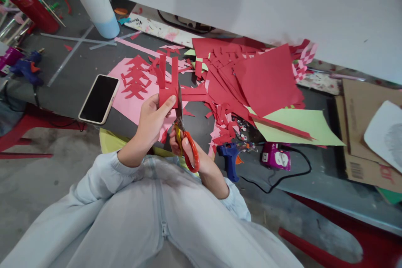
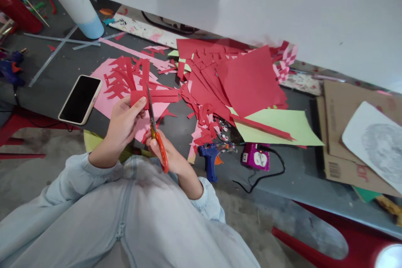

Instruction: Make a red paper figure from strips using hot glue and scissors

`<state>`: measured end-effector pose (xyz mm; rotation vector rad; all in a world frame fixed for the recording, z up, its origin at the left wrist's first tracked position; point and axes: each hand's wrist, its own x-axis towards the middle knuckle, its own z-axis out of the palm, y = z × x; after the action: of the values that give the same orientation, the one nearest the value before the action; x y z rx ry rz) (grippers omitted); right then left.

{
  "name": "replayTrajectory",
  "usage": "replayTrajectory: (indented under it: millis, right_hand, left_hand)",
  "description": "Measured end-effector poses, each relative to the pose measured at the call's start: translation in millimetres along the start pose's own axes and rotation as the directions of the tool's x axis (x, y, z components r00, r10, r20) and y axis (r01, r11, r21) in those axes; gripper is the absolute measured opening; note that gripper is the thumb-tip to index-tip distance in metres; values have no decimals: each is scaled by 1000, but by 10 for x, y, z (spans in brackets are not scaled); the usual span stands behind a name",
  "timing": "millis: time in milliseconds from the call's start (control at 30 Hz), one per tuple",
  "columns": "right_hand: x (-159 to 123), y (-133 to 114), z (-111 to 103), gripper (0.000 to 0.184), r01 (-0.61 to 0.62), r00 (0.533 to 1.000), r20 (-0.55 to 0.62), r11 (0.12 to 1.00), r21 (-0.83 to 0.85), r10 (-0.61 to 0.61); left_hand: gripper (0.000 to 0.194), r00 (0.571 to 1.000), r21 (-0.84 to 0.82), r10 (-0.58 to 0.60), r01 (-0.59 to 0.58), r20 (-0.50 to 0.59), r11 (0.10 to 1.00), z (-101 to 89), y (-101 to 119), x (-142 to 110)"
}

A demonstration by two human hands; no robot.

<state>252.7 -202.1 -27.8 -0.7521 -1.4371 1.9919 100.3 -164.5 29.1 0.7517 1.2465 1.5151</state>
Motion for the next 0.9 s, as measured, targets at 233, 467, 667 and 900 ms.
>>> replayTrajectory:
  millis: [233,467,667,900]
  right_hand:
    - [7,-40,34,43,-20,1000,6,998,59,20]
    - [7,-63,86,44,-14,1000,-4,993,120,14]
    - [14,-17,64,41,-36,999,-31,996,86,39]
    - [14,4,43,46,-37,997,-63,999,0,37]
  left_hand:
    - [33,999,26,48,-48,1,999,-5,-19,-10]
    - [36,998,28,69,-68,-7,997,1,-17,-12]
    - [36,997,36,72,-72,-18,997,17,-11,-15]
    - [33,997,29,70,-70,-28,997,37,-26,-25]
